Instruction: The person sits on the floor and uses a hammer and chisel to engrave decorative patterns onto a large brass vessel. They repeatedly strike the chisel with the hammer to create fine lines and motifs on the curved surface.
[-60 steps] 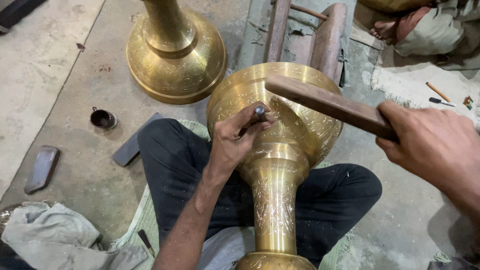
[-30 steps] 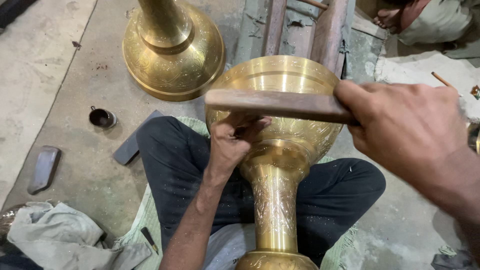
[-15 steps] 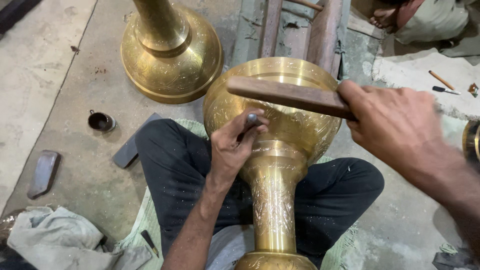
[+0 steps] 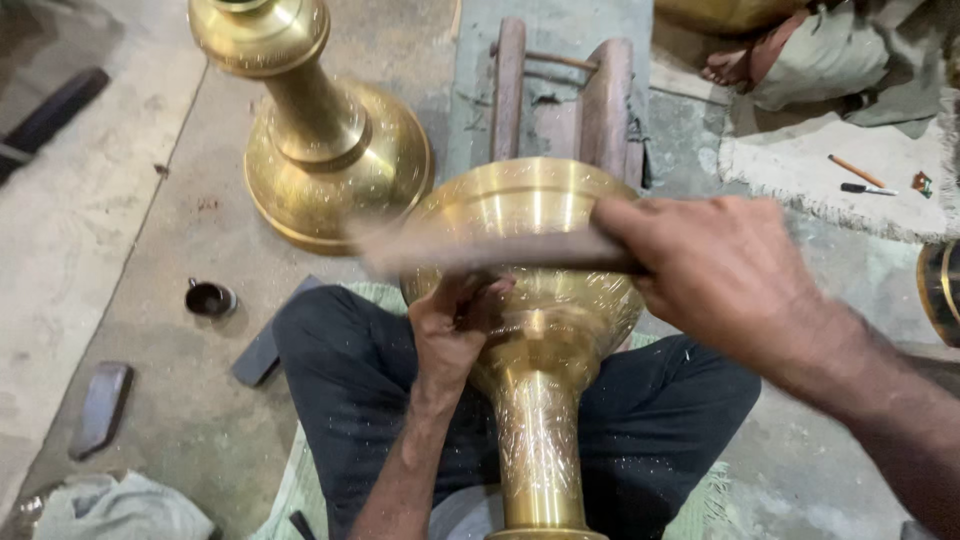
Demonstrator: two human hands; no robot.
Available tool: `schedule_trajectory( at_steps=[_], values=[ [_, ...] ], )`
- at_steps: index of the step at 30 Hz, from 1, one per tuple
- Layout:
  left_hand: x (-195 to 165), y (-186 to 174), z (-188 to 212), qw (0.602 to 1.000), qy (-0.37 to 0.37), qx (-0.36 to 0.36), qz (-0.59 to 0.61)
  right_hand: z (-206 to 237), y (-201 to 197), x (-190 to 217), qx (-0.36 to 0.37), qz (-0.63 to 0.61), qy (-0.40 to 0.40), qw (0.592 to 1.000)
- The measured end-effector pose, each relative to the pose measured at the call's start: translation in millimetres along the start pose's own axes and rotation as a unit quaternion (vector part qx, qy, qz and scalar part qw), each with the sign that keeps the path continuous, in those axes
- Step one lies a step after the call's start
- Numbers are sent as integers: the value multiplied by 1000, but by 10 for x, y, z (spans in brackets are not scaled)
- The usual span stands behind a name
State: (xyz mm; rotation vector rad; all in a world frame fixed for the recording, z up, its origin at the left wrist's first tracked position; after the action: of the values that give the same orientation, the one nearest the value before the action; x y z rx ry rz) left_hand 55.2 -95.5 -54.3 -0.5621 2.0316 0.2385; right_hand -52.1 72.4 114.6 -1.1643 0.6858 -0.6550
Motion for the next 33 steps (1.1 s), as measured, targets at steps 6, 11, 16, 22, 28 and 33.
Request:
schedule_trajectory(
  at_steps=[6, 11, 16, 22, 28, 33],
  values=[
    [-18, -14, 73, 998, 60, 4, 22, 2, -61, 122, -23, 44, -9, 999],
    [90, -13, 94, 1000, 6, 8, 17, 30, -9, 84, -54, -49, -13, 997],
    [137, -24, 97, 998, 32, 3, 54, 104, -22, 83, -103, -147, -42, 983],
    [67, -15, 52, 998, 54, 9, 28, 93, -35, 87, -137, -122, -55, 982],
    [22, -30, 0, 998, 31, 24, 59, 143, -66, 78, -174, -168, -60, 968],
    [97, -5, 14, 991, -67, 44, 109, 140, -48, 63, -91, -44, -21, 995]
  ],
)
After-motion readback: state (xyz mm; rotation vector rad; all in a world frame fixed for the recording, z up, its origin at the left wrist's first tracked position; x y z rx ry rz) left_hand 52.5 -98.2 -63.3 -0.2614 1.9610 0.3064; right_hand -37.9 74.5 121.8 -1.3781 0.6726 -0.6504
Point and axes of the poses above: each hand's wrist, its own z-axis away from the middle knuckle, its own y-axis out of the palm, x = y × z, the point moved 5 cm from there along -z, towards the middle knuckle, and after that the axes turned 3 degrees about y, right-handed, at the moved point
